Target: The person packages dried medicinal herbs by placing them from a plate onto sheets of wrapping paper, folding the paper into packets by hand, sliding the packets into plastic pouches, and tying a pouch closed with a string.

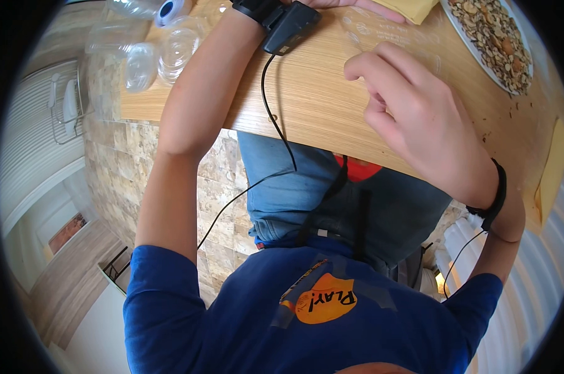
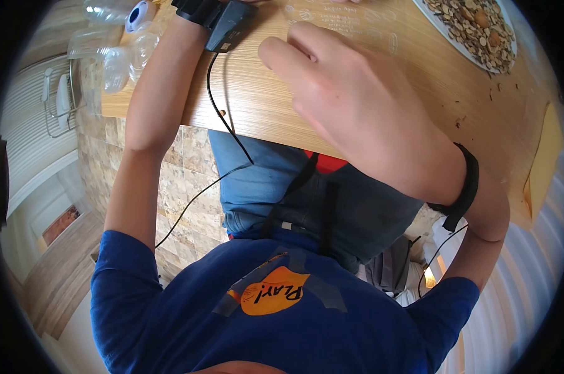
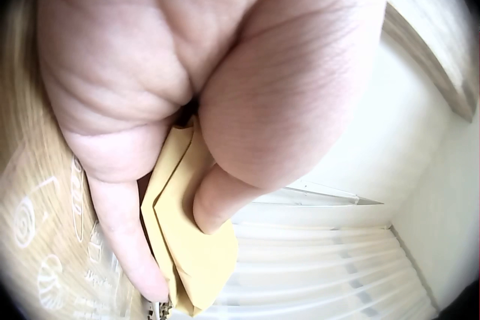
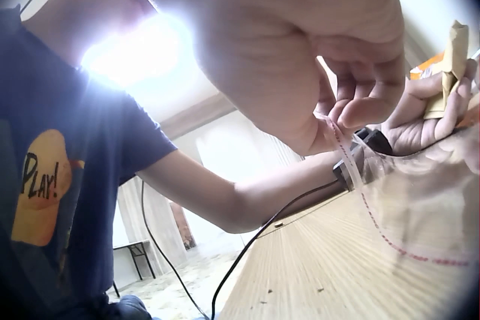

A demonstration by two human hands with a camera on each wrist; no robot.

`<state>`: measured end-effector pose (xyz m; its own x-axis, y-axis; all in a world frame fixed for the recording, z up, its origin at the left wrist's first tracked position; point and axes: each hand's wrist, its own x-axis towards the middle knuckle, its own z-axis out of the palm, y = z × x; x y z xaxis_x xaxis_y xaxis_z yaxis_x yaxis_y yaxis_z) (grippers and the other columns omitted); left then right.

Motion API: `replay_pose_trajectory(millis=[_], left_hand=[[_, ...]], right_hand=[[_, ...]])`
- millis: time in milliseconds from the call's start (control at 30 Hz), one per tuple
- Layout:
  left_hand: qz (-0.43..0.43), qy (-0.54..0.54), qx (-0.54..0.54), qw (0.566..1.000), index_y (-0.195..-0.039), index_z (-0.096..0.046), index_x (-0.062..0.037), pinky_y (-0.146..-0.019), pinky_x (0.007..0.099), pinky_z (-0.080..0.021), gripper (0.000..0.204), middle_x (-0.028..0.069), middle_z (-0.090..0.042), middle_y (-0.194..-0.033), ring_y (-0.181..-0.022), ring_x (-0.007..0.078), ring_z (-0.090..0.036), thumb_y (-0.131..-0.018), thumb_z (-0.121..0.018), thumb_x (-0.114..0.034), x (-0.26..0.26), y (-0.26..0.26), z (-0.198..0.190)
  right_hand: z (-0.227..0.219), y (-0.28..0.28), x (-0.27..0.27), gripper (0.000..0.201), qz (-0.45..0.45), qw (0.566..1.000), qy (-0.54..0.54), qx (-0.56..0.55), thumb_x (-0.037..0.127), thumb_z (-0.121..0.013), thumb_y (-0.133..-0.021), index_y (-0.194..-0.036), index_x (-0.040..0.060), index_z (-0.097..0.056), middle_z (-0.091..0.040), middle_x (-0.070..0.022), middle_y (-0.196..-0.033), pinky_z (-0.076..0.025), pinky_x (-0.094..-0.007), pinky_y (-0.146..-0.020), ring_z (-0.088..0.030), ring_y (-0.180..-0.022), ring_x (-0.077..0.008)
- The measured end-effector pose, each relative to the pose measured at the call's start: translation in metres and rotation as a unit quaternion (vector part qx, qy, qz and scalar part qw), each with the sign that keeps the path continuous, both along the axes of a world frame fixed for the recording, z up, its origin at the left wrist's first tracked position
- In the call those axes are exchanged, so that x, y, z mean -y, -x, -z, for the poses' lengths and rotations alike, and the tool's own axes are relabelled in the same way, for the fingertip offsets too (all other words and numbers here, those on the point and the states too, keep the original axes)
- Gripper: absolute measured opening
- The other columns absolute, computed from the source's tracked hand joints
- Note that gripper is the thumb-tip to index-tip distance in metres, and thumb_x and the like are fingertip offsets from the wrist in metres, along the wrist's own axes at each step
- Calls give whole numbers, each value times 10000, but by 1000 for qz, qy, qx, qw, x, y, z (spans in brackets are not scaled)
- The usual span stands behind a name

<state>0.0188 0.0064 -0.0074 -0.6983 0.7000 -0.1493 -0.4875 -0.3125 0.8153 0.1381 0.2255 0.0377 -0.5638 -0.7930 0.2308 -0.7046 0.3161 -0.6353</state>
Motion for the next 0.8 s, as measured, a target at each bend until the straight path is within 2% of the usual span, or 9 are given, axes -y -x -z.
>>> replay_pose_trajectory(millis=[67,133,267,367,467,600,800], left_hand=[[-2,1,-1,1000,-1465,-452,75,-1036,423,-621,465,228,-615,-1395,-1248,321,-663,-1042,-610,-35,-1,-1,1],[-24,12,19,999,-1464,-450,77,-1035,423,-622,463,224,-617,-1390,-1241,319,-667,-1045,-609,-40,-2,-3,-1],[-17,-1,21,1000,-1454,-458,83,-1034,421,-623,451,217,-618,-1386,-1237,321,-668,-1049,-607,-47,-3,-2,1],[-37,43,39,998,-1447,-460,108,-1023,421,-629,450,219,-612,-1392,-1226,330,-672,-1054,-604,-57,-1,-1,0],[-54,42,66,995,-1453,-444,120,-1022,421,-629,459,243,-613,-1382,-1219,341,-676,-1058,-595,-55,0,0,5],[-43,38,45,997,-1453,-435,128,-1023,421,-628,455,268,-613,-1369,-1217,355,-676,-1061,-583,-49,1,0,4],[-52,38,58,996,-1452,-428,133,-1010,414,-635,450,282,-608,-1372,-1219,364,-675,-1065,-571,-45,2,0,4]], right_hand=[[-1,-1,-1,348,5,999,-21,-30,-106,-669,-798,-1102,53,-606,-540,-102,-929,-507,-387,-696,-618,-764,-257],[-3,0,-3,332,-36,996,-20,-81,-69,-671,-786,-1092,47,-619,-559,-93,-944,-527,-385,-715,-647,-853,-263],[3,-7,-2,266,-17,985,-37,-168,5,-668,-770,-1027,50,-616,-529,-86,-898,-530,-359,-686,-629,-848,-245],[13,-9,0,180,-18,975,-43,-217,45,-664,-754,-910,73,-578,-427,-67,-808,-498,-337,-609,-552,-760,-201],[12,-12,-2,163,-33,975,-70,-210,39,-670,-770,-907,70,-586,-460,-59,-818,-516,-329,-618,-577,-794,-196],[14,-13,-1,155,-44,981,-45,-185,38,-676,-792,-923,56,-597,-486,-66,-842,-538,-330,-633,-601,-810,-208],[19,-11,-1,227,-79,989,-54,-109,29,-673,-805,-1024,23,-617,-550,-106,-972,-574,-384,-715,-654,-905,-267]])
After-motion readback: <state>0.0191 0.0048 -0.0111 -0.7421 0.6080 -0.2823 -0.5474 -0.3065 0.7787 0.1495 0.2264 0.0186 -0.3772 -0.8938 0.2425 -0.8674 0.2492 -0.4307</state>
